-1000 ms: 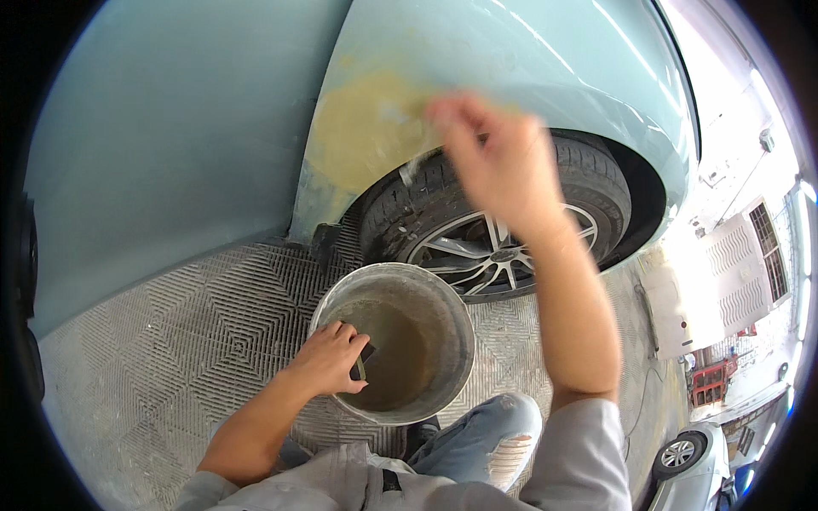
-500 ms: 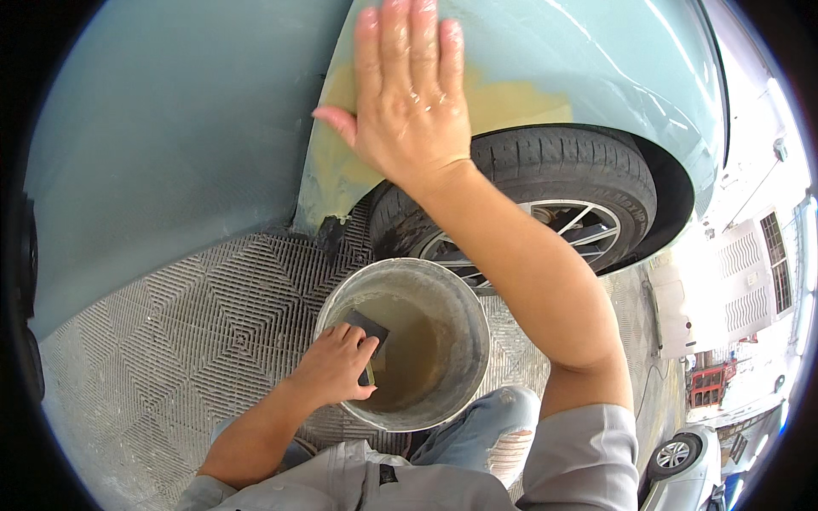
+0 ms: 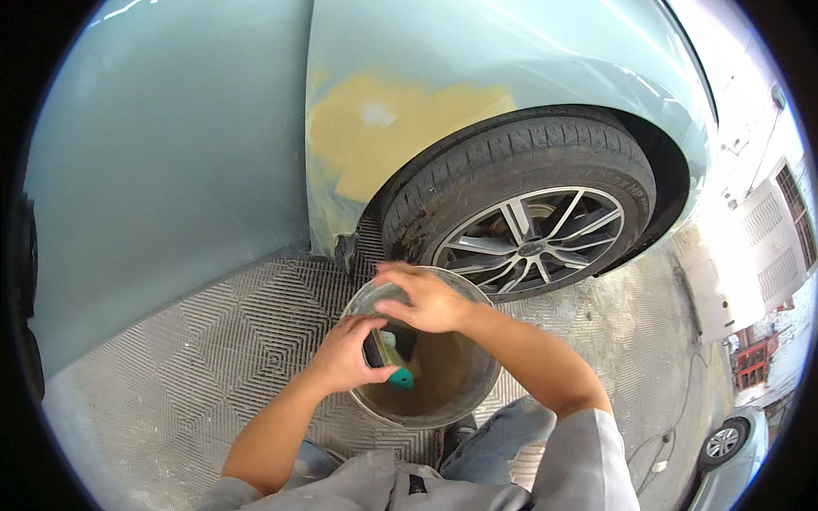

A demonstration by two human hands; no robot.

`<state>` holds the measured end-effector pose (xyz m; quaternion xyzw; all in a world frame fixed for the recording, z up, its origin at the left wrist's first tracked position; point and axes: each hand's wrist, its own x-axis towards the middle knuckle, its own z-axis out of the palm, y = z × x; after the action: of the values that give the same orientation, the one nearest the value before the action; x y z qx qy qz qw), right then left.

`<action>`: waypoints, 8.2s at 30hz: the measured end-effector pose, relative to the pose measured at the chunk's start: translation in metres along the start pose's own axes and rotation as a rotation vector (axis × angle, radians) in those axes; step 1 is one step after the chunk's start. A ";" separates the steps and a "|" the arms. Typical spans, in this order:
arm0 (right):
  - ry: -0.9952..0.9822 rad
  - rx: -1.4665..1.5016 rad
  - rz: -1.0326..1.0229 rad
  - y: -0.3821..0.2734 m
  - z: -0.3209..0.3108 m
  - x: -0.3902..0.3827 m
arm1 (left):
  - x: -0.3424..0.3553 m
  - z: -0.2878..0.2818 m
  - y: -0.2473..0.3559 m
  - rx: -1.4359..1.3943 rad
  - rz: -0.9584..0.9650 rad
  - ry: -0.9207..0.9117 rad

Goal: The person sands the rear wheel arch of a light blue car using a sanding block and water from a bucket. They repeatedly wet the block and sand the surface, occasionally wiping the area with their hand to check progress.

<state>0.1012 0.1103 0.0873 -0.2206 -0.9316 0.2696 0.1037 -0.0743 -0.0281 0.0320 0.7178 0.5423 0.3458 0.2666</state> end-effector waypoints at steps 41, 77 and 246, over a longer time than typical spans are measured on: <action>0.310 0.213 0.073 0.067 0.001 -0.110 | 0.185 -0.124 -0.010 1.175 0.704 0.878; 0.294 0.202 0.171 0.069 0.007 -0.111 | 0.177 -0.119 -0.014 1.065 0.652 0.907; -0.317 -1.503 -0.759 -0.127 -0.140 0.119 | -0.011 0.037 0.022 0.396 -0.181 -0.684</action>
<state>-0.0047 0.1332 0.2825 0.1365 -0.8771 -0.4451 -0.1181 -0.0341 -0.0446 0.0240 0.7782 0.5395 -0.0490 0.3177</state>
